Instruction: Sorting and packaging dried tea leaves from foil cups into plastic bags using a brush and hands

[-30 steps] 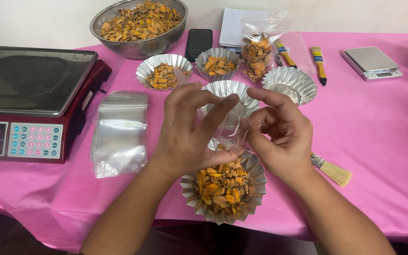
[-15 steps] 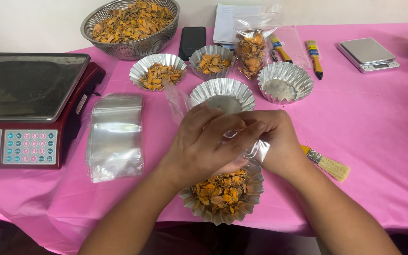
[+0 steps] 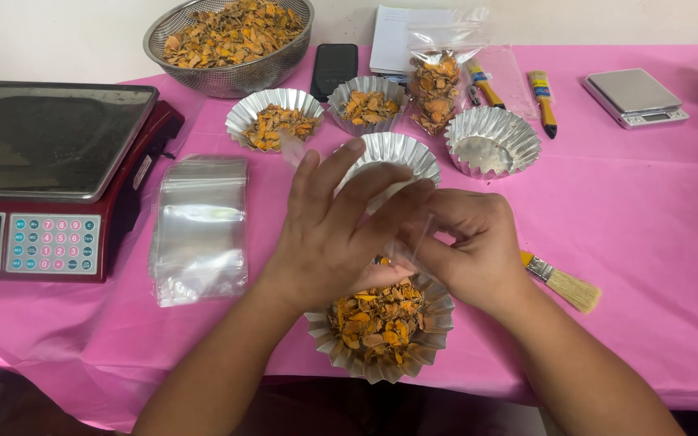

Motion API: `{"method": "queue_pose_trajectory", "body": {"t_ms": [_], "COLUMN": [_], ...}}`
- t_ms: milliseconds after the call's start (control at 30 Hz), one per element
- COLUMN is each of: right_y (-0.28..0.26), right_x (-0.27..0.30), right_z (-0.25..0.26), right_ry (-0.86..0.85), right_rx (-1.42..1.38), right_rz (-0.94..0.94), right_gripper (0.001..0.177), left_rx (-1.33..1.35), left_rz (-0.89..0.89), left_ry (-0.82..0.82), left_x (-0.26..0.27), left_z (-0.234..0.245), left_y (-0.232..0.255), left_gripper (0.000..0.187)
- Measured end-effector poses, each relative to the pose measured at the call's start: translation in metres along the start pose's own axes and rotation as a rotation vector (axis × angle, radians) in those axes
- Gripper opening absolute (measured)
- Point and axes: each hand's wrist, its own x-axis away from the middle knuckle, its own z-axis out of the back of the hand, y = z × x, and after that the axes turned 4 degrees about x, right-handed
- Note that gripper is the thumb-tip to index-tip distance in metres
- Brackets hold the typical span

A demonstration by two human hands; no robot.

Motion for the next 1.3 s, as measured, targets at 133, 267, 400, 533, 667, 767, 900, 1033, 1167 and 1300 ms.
{"method": "queue_pose_trajectory", "body": {"t_ms": [133, 267, 400, 533, 667, 767, 900, 1033, 1167, 1300], "right_y": [0.005, 0.006, 0.004, 0.004, 0.006, 0.012, 0.015, 0.027, 0.007, 0.02], "right_x": [0.001, -0.003, -0.007, -0.005, -0.002, -0.003, -0.006, -0.007, -0.014, -0.011], "right_z": [0.001, 0.002, 0.005, 0.0, 0.0, 0.004, 0.008, 0.015, 0.02, 0.012], "right_ry": [-0.004, -0.058, -0.049, -0.041, -0.035, -0.035, -0.081, -0.019, 0.052, -0.016], "right_rx": [-0.147, -0.395, -0.291, -0.374, -0.348, -0.266, -0.361, -0.507, -0.304, -0.237], "right_rz": [-0.124, -0.176, -0.125, -0.12, -0.125, -0.153, -0.11, -0.127, -0.109, -0.029], "right_gripper": [0.008, 0.008, 0.013, 0.012, 0.009, 0.011, 0.009, 0.051, 0.093, 0.054], "left_rx": [0.068, 0.093, 0.118, 0.135, 0.11, 0.191, 0.332, 0.535, 1.245, 1.73], "left_rz": [-0.02, 0.016, 0.075, 0.159, 0.162, 0.151, 0.192, 0.367, 0.381, 0.569], "left_ry": [-0.02, 0.001, 0.05, 0.006, 0.019, 0.059, -0.028, 0.016, 0.309, 0.437], "left_x": [-0.004, -0.001, -0.005, -0.003, -0.004, -0.01, -0.01, -0.009, -0.001, 0.007], "left_z": [0.009, 0.007, 0.011, 0.012, 0.012, 0.018, 0.019, 0.023, 0.009, -0.001], "left_y": [-0.002, -0.006, -0.006, -0.003, -0.001, 0.0, -0.003, -0.011, -0.027, -0.043], "left_gripper": [0.093, 0.115, 0.107, 0.121, 0.115, 0.083, 0.079, 0.087, 0.094, 0.082]}}
